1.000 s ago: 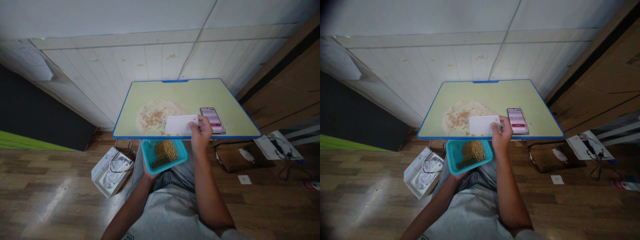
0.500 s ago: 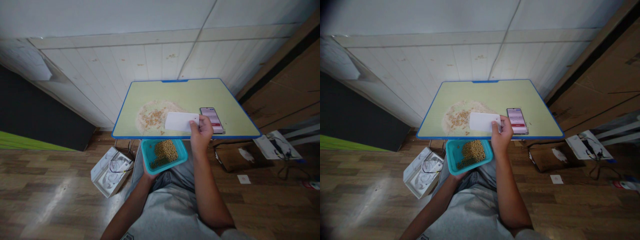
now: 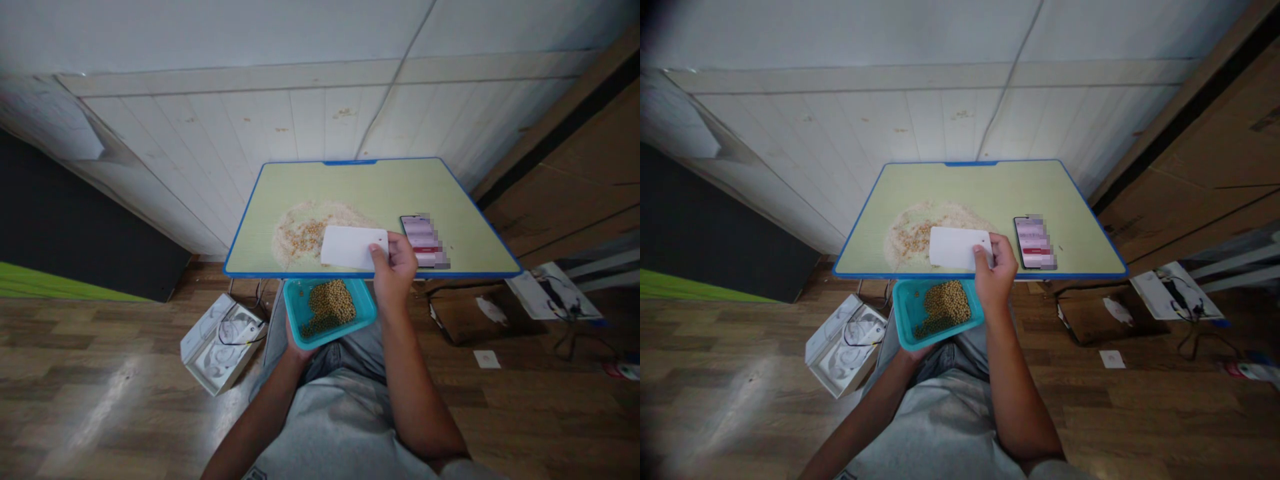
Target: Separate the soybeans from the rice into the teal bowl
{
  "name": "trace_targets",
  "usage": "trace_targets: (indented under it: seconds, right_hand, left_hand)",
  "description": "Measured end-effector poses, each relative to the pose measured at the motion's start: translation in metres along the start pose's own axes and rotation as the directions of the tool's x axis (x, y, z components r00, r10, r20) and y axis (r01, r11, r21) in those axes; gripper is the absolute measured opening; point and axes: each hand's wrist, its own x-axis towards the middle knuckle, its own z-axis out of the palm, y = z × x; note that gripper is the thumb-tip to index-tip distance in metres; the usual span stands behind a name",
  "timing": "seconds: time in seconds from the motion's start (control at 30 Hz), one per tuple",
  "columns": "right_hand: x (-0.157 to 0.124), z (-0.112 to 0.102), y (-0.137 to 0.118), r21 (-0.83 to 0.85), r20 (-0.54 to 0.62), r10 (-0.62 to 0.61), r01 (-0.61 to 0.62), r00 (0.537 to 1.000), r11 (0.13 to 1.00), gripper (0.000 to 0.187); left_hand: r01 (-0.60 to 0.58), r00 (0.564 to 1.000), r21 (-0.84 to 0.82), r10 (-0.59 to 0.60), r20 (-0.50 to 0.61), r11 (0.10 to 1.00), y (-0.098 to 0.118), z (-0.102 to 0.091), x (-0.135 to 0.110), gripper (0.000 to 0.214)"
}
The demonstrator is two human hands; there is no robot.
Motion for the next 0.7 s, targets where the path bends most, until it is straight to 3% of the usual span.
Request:
trace_targets:
  seconds: [0.17,0.43,0.7]
  right_hand:
    - [0.003,-0.003,0.006,-0.023,-0.036,-0.005,0.005,0.999,1.0,0.02]
    - [-0.002,0.0,0.007,-0.024,0.043,0.021,-0.02,0.999,1.0,0.016]
    - [-0.002,-0.001,0.006,-0.041,0.063,0.029,-0.027,0.998,0.999,0.016]
  left_hand:
    - [0.098,0.992,-0.075,-0.103,-0.067,0.992,-0.002,-0.018,0.006,0.072]
    - [0.077,0.997,-0.085,-0.076,0.017,0.993,-0.003,-0.005,0.004,0.074]
    - [0.096,0.994,-0.076,-0.093,0.05,0.992,-0.002,-0.009,0.006,0.073]
